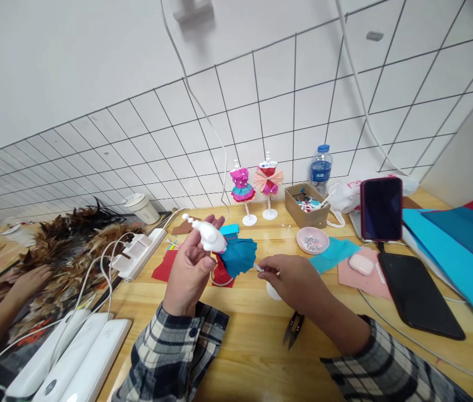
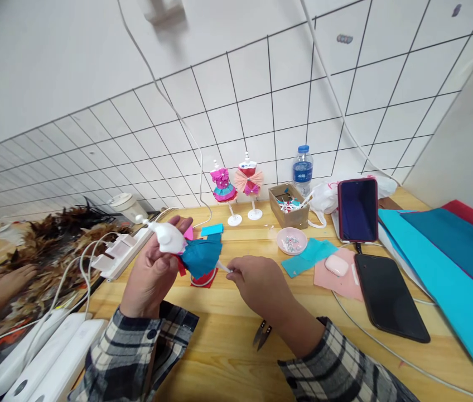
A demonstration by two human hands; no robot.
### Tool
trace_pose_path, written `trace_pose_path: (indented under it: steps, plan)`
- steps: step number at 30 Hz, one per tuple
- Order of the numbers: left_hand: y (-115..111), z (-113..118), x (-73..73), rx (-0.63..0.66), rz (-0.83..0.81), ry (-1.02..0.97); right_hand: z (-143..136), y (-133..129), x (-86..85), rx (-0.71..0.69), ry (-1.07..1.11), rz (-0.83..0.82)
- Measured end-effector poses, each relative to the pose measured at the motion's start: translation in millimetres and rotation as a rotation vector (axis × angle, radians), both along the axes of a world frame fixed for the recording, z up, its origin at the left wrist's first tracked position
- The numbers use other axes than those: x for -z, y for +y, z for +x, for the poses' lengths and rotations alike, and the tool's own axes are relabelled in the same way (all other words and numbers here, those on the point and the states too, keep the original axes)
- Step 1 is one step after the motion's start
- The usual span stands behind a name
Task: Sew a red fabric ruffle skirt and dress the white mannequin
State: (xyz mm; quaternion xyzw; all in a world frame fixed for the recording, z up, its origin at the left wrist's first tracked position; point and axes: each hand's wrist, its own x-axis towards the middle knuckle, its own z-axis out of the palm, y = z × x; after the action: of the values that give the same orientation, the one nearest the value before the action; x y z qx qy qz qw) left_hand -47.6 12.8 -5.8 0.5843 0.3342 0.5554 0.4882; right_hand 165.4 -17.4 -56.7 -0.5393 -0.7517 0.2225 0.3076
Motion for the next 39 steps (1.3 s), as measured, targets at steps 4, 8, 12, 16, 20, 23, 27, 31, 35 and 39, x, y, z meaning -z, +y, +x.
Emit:
trace_pose_path:
  steps: [4,8,12,16,20,23,27,31,35,39]
  plan:
    - [3,-13,5.7,0.014,0.016,0.200,14,6,13.0,0.080,0.026,-0.087]
    - [11,-39,34.5,-0.158,0.101,0.667,27,4,35.5,0.200,-0.087,-0.073]
    - [16,-59,75.7,-0.131,0.182,1.040,30,-1,52.8,0.252,-0.190,-0.078]
    - [19,-67,103.7,-0.110,0.174,1.291,28,2,59.6,0.288,-0.199,-0.065]
    - [23,-69,113.3,-0.051,0.162,1.280,26,7,62.6,0.295,-0.223,-0.068]
    - [25,-67,116.1,0.013,0.160,1.198,27,9,64.1,0.288,-0.267,-0.070]
    - [25,-68,119.3,0.004,0.099,1.039,36,4,55.7,0.258,-0.354,-0.095]
    - [24,-71,120.6,0.001,-0.016,0.833,47,-21,30.0,0.357,-0.373,-0.056]
    - [23,-68,121.5,0.040,-0.102,0.645,31,-50,8.1,0.230,-0.306,-0.086]
    - [24,-64,124.9,0.031,-0.118,0.539,-17,-50,15.3,-0.130,-0.295,-0.008]
